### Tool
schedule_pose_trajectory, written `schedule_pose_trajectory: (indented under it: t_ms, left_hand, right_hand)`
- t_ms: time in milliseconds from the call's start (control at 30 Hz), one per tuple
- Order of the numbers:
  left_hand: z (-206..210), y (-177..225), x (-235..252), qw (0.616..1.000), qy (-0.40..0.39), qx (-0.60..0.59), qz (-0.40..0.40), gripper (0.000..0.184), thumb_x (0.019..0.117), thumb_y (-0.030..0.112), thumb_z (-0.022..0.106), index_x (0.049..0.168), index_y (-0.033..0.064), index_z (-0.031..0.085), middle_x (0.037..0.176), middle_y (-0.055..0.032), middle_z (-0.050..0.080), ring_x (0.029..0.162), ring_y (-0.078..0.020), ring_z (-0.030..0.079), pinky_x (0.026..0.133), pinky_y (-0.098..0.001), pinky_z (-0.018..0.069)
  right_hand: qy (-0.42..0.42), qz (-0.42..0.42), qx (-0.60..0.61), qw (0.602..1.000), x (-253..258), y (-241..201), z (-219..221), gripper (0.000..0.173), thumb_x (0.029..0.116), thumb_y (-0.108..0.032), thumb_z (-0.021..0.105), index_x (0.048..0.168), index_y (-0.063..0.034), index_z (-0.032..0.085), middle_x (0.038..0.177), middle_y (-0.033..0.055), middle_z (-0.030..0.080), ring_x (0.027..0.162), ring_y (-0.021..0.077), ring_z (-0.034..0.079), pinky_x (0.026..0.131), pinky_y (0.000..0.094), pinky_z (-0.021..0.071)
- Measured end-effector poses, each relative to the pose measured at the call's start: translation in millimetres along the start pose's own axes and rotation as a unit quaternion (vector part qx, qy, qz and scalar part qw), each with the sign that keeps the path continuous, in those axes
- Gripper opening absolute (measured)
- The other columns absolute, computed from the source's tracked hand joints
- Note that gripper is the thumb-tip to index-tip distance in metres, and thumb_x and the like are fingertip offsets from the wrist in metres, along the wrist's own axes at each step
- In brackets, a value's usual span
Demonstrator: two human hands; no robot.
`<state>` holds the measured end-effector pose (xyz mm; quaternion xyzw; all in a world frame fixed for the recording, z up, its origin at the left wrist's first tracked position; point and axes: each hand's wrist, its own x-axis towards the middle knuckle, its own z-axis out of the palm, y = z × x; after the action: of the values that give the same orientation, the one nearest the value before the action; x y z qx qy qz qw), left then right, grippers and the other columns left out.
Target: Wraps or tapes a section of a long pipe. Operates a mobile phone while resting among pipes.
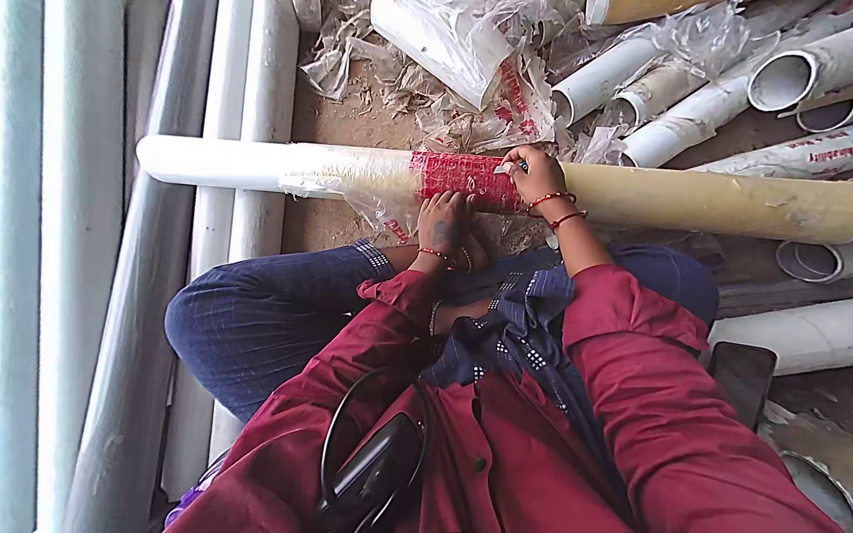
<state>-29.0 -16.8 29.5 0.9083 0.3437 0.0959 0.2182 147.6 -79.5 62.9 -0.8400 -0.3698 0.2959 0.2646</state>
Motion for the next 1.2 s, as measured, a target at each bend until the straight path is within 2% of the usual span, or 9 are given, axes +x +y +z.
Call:
schedule_pose_trajectory:
  t_ms: [100,233,467,600,667,833,900,1033,1200]
  left_hand:
    - [-14,21,21,0.973,-0.148,-0.096,-0.147,0.048,0.1108,0.036,0.044,0.113,-0.0042,0.069,0.106,-0.0262,0.071,0.106,-0.0427,0.069,0.094,-0.0617,0.0495]
    - [-8,27,30,0.964,-0.127,-0.142,-0.185,0.043,0.1097,0.029,0.049,0.105,-0.0084,0.068,0.1,-0.0269,0.069,0.1,-0.0397,0.067,0.095,-0.0561,0.0469]
    - [-2,20,25,0.962,-0.083,-0.178,-0.192,0.033,0.1045,0.022,0.057,0.106,-0.0079,0.07,0.104,-0.0266,0.071,0.102,-0.0388,0.067,0.096,-0.0589,0.0455]
    - [14,-24,1,0.945,-0.096,-0.181,-0.255,0.033,0.1046,0.021,0.057,0.108,-0.0092,0.068,0.103,-0.03,0.069,0.098,-0.0426,0.068,0.093,-0.0642,0.0475]
    - [18,-47,-19,0.933,-0.103,-0.205,-0.277,0.036,0.1076,0.024,0.053,0.114,-0.009,0.066,0.105,-0.0275,0.069,0.097,-0.037,0.068,0.094,-0.0583,0.0498]
    - [11,-44,-30,0.939,-0.078,-0.28,-0.185,0.028,0.106,0.018,0.057,0.112,-0.0079,0.067,0.099,-0.0175,0.073,0.084,-0.0169,0.073,0.086,-0.0379,0.0592]
    - [9,-39,-25,0.943,-0.086,-0.289,-0.143,0.022,0.1016,0.007,0.06,0.116,-0.0083,0.068,0.109,-0.0214,0.073,0.096,-0.0253,0.073,0.095,-0.0443,0.0561]
    - [4,-23,-23,0.958,-0.098,-0.252,-0.097,0.021,0.1005,-0.001,0.058,0.116,-0.006,0.072,0.11,-0.0224,0.074,0.103,-0.0324,0.073,0.1,-0.0481,0.0538]
    - [7,-15,-24,0.956,-0.065,-0.274,-0.086,0.025,0.105,0.0,0.046,0.12,-0.0097,0.065,0.1,-0.0239,0.07,0.093,-0.0316,0.069,0.091,-0.0473,0.0528]
  right_hand:
    - [0.008,-0.006,0.007,1.0,-2,0,1,0.025,0.1067,-0.014,0.053,0.123,-0.0013,0.067,0.11,0.0201,0.07,0.1,0.0345,0.068,0.092,0.0549,0.0488]
    - [0.006,-0.007,0.005,1.0,-5,-2,0,0.025,0.1067,-0.012,0.053,0.123,-0.001,0.067,0.114,0.0205,0.07,0.107,0.0351,0.067,0.095,0.0553,0.0479]
    - [0.006,-0.006,0.032,0.999,-5,-1,-2,0.025,0.1058,-0.01,0.053,0.125,-0.002,0.067,0.121,0.018,0.07,0.115,0.032,0.067,0.099,0.0513,0.0491]
    - [0.011,-0.012,0.055,0.998,-2,0,-3,0.024,0.1059,-0.007,0.053,0.124,-0.0021,0.067,0.12,0.0181,0.071,0.114,0.0319,0.067,0.098,0.0504,0.0501]
    - [0.005,-0.02,0.052,0.998,-2,-2,-4,0.025,0.106,-0.006,0.051,0.125,-0.0015,0.067,0.123,0.0183,0.07,0.117,0.0321,0.066,0.1,0.0504,0.0492]
    - [0.011,-0.018,0.036,0.999,-3,0,-5,0.026,0.1056,-0.006,0.051,0.126,-0.0014,0.066,0.123,0.0191,0.07,0.117,0.0326,0.066,0.102,0.0506,0.0481]
    - [0.027,-0.026,0.048,0.998,-3,1,-3,0.025,0.1052,-0.006,0.052,0.124,0.0006,0.067,0.121,0.021,0.07,0.115,0.0344,0.066,0.102,0.0521,0.0479]
    - [0.038,-0.03,0.058,0.997,-3,5,2,0.023,0.1048,-0.007,0.054,0.121,0.0026,0.067,0.113,0.0231,0.069,0.101,0.0341,0.067,0.093,0.0516,0.0495]
    - [0.031,-0.023,0.053,0.998,-4,5,1,0.024,0.1051,-0.007,0.054,0.123,0.003,0.066,0.116,0.0244,0.069,0.103,0.036,0.067,0.095,0.0534,0.0484]
